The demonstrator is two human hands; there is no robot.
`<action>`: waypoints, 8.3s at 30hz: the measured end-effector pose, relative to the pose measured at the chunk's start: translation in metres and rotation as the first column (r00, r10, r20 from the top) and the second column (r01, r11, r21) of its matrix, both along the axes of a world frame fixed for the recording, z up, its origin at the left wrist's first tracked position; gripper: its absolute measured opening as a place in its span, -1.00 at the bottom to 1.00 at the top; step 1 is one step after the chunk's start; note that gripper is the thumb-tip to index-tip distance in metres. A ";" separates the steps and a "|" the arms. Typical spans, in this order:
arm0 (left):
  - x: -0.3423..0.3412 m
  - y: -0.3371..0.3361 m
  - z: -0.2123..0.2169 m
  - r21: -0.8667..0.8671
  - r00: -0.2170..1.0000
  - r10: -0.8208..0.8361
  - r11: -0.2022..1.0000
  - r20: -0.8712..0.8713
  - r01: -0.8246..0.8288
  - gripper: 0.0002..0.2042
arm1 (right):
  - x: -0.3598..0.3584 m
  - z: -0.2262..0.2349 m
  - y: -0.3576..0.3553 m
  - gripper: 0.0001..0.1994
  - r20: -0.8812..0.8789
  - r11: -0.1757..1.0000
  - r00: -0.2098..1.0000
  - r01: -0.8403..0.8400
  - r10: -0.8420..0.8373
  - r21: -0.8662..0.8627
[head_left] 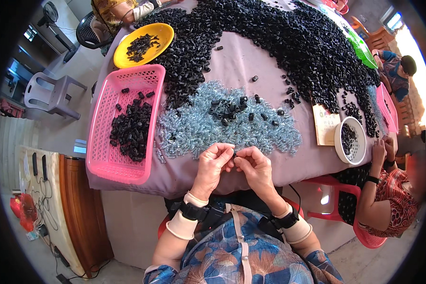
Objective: Sorting small black plastic or rubber shoe components from a pile on a table.
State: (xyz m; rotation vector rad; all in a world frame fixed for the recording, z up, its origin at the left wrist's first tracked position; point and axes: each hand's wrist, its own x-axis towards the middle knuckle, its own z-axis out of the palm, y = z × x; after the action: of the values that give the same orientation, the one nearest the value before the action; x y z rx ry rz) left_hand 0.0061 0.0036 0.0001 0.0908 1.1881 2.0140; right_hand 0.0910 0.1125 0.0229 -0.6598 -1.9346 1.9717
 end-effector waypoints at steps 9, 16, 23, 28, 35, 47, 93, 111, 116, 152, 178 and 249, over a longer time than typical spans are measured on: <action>-0.005 -0.004 0.005 -0.049 0.991 -0.129 0.991 -0.029 0.127 -0.86 | -0.001 -0.011 -0.001 -0.90 -0.061 0.998 0.998 -0.035 0.032 -0.052; -0.005 -0.006 -0.001 0.016 0.993 -0.116 0.993 0.031 0.115 -0.88 | -0.006 -0.002 -0.006 -0.82 -0.176 0.989 0.980 -0.109 0.090 -0.104; -0.005 -0.006 0.001 0.054 0.991 -0.107 0.993 0.077 0.103 -0.87 | -0.011 -0.010 -0.003 -0.79 -0.116 0.988 0.988 -0.113 0.101 -0.108; -0.003 -0.005 -0.002 0.099 0.992 -0.076 0.993 0.102 0.066 -0.87 | -0.010 -0.015 0.002 -0.78 -0.186 0.951 0.978 -0.142 0.092 -0.276; -0.004 -0.006 -0.002 0.082 0.995 -0.082 0.994 0.059 0.077 -0.88 | -0.009 -0.018 0.003 -0.77 -0.203 0.965 0.974 -0.146 0.101 -0.219; -0.005 -0.006 0.002 0.137 0.993 -0.064 0.989 0.098 0.050 -0.77 | -0.012 -0.012 0.003 -0.60 -0.132 0.958 0.969 -0.229 0.208 -0.171; -0.012 -0.009 -0.001 0.202 0.974 -0.190 0.966 0.125 0.162 -0.69 | -0.011 -0.011 0.002 -0.78 -0.186 0.976 0.959 -0.215 0.215 0.023; -0.009 -0.013 0.011 0.149 0.986 -0.114 0.984 0.125 0.095 -0.76 | -0.007 -0.001 0.005 -0.74 -0.157 0.979 0.973 -0.148 0.170 0.142; -0.031 -0.040 0.046 0.171 0.993 0.110 0.980 -0.029 -0.104 -0.86 | 0.010 0.004 0.034 -0.89 0.101 0.991 0.992 0.062 -0.074 0.122; -0.050 0.039 0.026 -0.503 0.312 -0.394 0.680 -0.864 -0.534 -0.76 | -0.013 -0.020 0.007 -0.85 0.032 0.552 0.988 -0.109 0.149 0.827; -0.002 0.003 0.017 -0.331 0.822 -0.128 0.941 -0.555 -0.076 -0.85 | -0.007 -0.016 0.013 -0.90 -0.156 0.921 0.988 0.078 -0.019 0.381; 0.001 0.002 0.006 -0.166 0.947 -0.087 0.985 -0.309 0.037 -0.85 | -0.037 -0.012 0.195 -0.82 0.152 0.484 0.898 0.075 -0.413 0.872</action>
State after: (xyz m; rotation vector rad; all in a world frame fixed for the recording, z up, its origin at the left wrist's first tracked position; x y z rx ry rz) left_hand 0.0070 0.0055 0.0065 0.3796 1.5215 1.8884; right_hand 0.0538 0.3074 0.0107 -0.9319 -2.4754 0.5238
